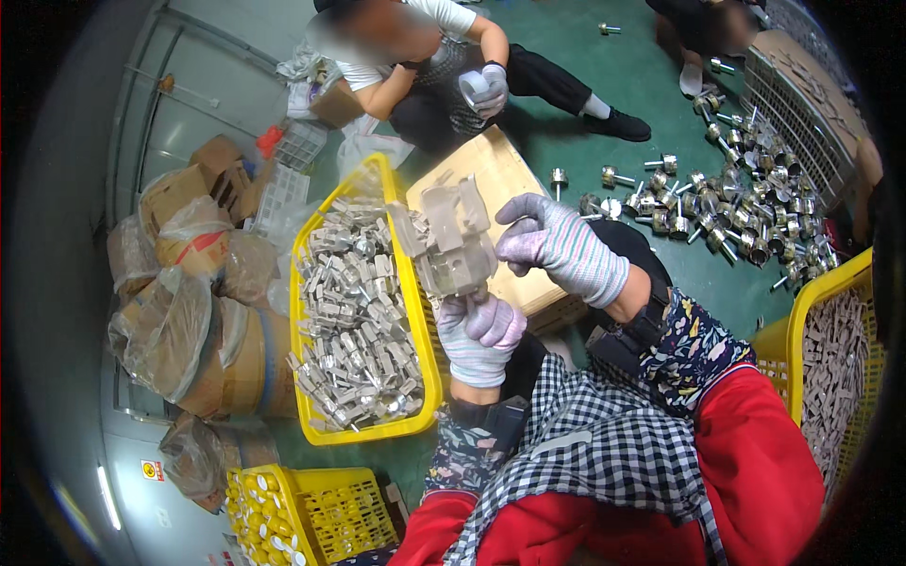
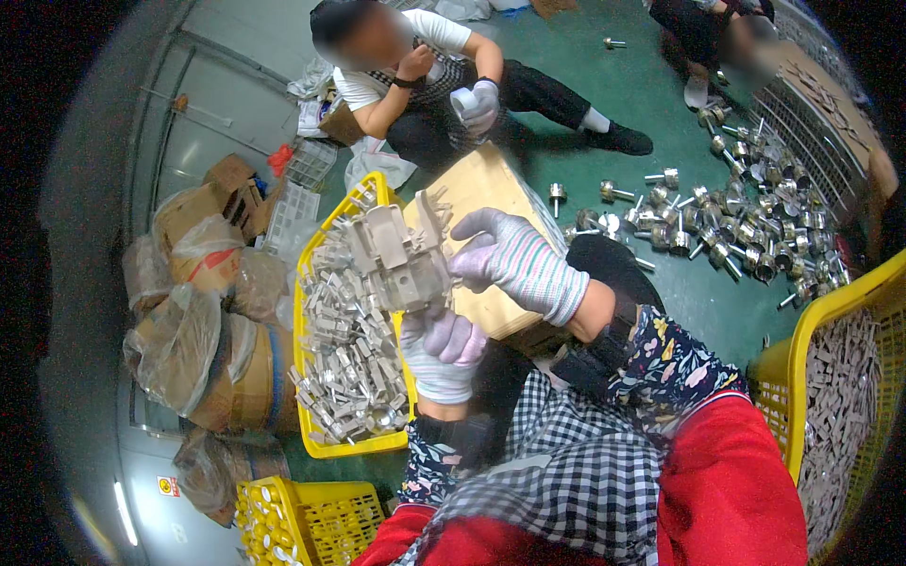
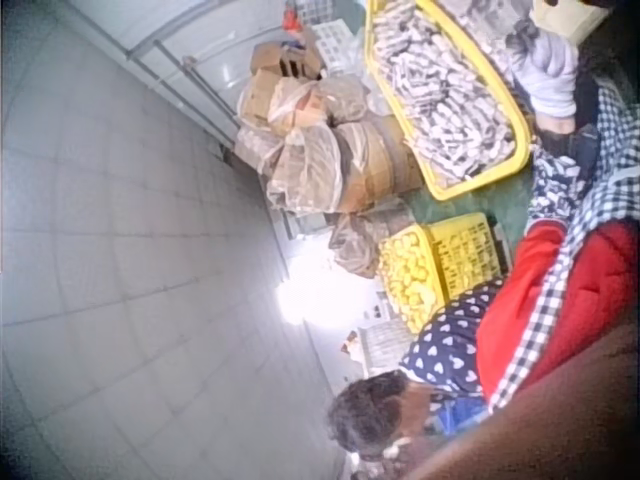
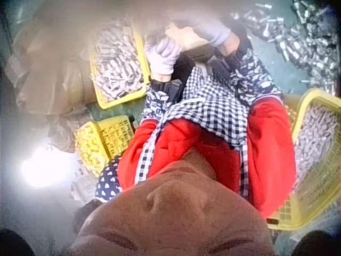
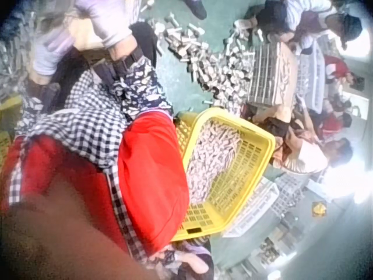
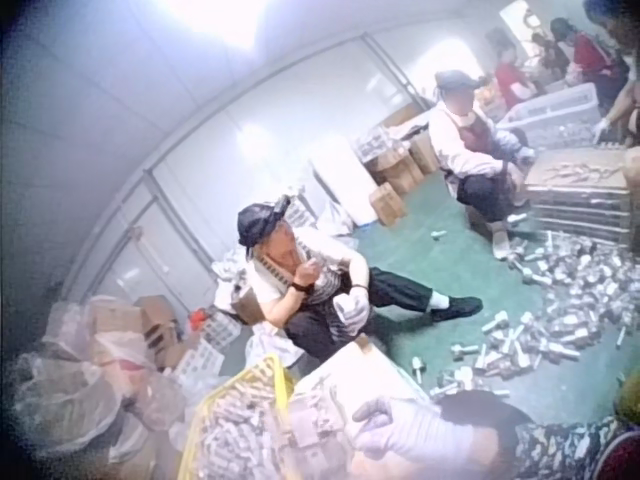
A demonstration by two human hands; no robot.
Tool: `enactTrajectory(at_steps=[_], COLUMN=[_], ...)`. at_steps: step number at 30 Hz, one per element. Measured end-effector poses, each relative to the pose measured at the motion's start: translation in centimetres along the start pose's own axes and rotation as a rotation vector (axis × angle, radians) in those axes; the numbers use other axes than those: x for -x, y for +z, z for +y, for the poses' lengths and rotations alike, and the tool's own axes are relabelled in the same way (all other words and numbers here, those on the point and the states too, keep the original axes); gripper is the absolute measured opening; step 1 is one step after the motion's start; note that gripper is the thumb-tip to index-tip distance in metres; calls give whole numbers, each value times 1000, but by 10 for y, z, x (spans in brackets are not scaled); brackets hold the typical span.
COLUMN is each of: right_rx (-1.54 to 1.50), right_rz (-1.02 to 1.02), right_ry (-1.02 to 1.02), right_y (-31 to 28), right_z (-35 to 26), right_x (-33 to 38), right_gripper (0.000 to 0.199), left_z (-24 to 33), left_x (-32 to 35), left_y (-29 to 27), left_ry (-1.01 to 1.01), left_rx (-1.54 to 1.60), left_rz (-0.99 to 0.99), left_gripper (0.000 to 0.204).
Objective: The recorder is assembling small metal hardware components using tape and placing them into a bin.
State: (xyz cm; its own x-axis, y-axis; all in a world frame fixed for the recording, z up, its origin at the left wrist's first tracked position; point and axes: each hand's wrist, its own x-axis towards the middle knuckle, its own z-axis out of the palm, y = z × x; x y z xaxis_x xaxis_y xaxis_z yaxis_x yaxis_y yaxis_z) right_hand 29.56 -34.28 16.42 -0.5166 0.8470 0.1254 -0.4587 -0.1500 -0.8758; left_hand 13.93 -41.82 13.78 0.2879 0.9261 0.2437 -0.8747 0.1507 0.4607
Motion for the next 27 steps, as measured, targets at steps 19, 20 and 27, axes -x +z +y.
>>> enactTrajectory(at_steps=[19, 20, 27], right_rx=[-375, -736, 143], right_rz=[-386, -644, -359], right_ry=[-43, 83, -236], right_y=[-1, -10, -14], right_z=[13, 33, -5], right_x=[-17, -25, -19], right_gripper=[64, 67, 65], left_z=[-20, -33, 10], left_x=[-17, -16, -15], left_y=[-9, -3, 29], left_ry=[43, -82, -94], left_rx=[-325, -87, -643], left_rz=[247, 44, 93], left_gripper=[32, 35, 63])
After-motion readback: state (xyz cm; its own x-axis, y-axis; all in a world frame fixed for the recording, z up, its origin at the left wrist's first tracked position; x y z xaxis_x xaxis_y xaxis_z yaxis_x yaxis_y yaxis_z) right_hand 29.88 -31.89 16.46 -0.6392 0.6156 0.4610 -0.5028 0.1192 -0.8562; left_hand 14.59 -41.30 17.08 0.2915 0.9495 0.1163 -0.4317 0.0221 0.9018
